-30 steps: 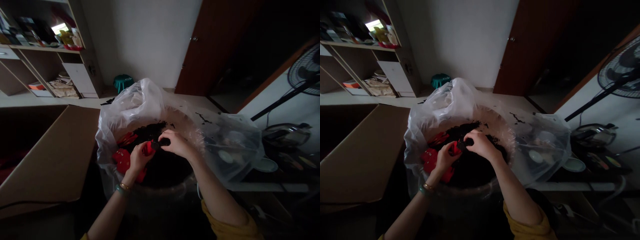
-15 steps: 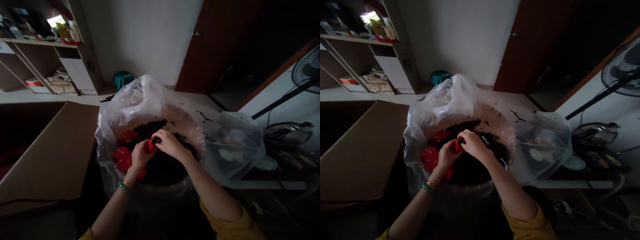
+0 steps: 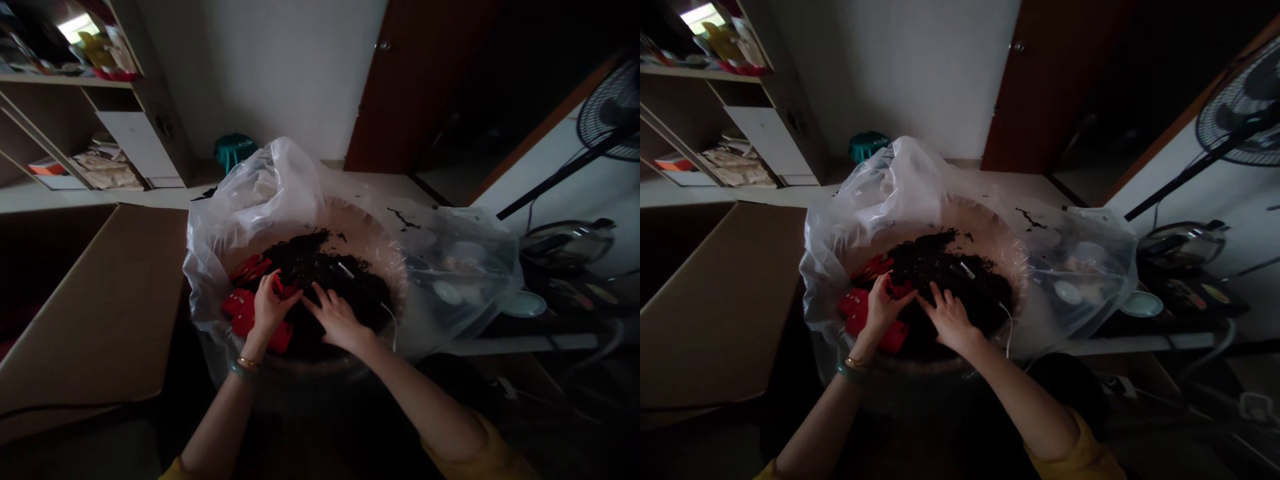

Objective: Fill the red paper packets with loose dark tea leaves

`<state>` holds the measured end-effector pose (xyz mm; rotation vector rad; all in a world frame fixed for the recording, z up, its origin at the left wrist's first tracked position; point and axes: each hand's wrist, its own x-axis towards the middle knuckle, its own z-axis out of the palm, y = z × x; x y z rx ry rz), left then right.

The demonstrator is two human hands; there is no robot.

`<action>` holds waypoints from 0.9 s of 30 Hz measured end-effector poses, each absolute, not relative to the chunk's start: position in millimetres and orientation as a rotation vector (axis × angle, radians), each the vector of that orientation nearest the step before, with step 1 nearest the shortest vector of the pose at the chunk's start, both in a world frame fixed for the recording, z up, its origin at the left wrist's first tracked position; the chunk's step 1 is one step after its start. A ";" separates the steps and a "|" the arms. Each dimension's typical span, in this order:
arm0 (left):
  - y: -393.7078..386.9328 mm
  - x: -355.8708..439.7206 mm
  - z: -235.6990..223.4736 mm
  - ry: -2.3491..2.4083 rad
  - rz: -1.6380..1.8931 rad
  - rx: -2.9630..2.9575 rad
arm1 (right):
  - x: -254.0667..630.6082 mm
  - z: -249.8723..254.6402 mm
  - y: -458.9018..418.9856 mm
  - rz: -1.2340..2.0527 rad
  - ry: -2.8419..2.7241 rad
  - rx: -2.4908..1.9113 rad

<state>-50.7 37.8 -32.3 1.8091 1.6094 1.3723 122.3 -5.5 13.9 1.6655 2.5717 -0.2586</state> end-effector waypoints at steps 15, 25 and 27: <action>36.6 -58.8 -27.7 1.602 1.359 1.880 | 117.7 9.2 26.8 -0.366 2.718 1.708; 34.2 -45.8 -18.7 1.686 1.176 1.923 | 129.9 87.9 54.0 -1.251 2.934 1.991; 34.5 -42.1 -17.2 1.718 1.144 1.924 | 120.0 95.3 53.2 -1.306 2.945 1.900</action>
